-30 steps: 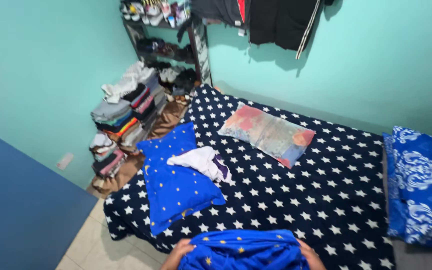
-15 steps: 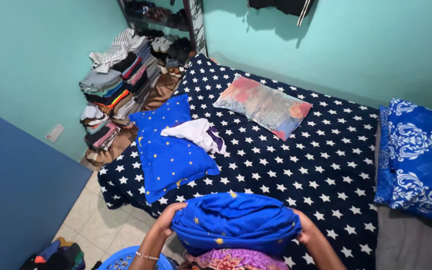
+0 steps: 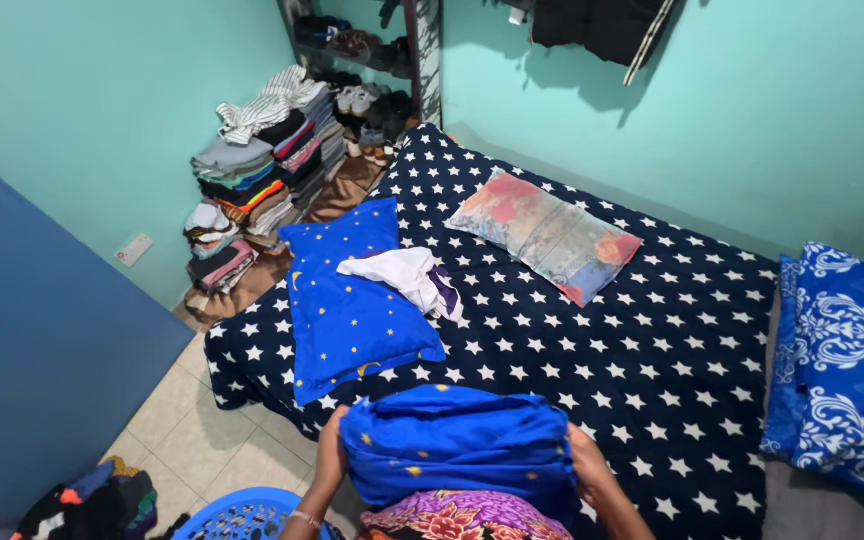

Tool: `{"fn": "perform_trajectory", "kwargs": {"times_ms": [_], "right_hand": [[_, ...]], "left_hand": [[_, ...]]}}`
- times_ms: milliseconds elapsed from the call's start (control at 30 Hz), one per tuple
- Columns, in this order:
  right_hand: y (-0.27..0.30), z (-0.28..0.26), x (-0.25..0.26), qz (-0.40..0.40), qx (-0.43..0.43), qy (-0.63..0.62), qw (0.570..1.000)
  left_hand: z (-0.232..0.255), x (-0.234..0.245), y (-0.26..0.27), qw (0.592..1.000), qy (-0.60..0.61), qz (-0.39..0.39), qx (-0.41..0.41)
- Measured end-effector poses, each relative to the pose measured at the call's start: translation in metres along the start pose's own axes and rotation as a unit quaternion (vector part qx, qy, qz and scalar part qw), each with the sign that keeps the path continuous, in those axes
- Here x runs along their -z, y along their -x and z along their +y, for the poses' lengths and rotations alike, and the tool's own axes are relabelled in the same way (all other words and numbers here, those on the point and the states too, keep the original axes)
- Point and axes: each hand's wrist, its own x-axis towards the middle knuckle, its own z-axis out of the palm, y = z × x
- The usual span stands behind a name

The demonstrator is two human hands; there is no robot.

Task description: The person puts a pillow into a blue pillowcase by hand on a bed.

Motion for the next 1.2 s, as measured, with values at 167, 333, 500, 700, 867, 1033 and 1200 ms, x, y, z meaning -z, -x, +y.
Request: {"fn": "perform_trajectory", "kwargs": {"times_ms": [167, 333, 500, 700, 867, 1033, 1200], "right_hand": [[-0.013, 0.039, -0.001, -0.035, 0.124, 0.182, 0.975], [-0.021, 0.042, -0.006, -0.193, 0.150, 0.312, 0.918], [-0.048, 0.037, -0.044, -0.212, 0.211, 0.374, 0.878], [-0.092, 0.026, -0.088, -0.095, 0.390, 0.306, 0.863], [-0.112, 0.032, -0.124, 0.038, 0.346, 0.223, 0.910], [-0.123, -0.008, -0.132, 0.157, 0.363, 0.216, 0.893], [-0.108, -0.070, -0.142, 0.125, 0.340, 0.035, 0.931]], "left_hand": [[-0.001, -0.007, 0.001, 0.993, 0.040, 0.108, 0.007], [-0.019, -0.018, -0.039, 0.938, 0.186, 0.275, 0.098], [-0.010, -0.043, -0.105, 0.896, -0.172, 0.367, 0.183], [0.185, -0.131, -0.065, 0.938, -0.185, 0.123, -0.267], [0.231, -0.173, -0.041, 0.883, -0.295, -0.124, -0.342], [0.208, -0.195, -0.072, 0.892, -0.320, -0.225, -0.227], [0.210, -0.171, -0.037, 0.838, -0.229, -0.347, -0.352]]}}
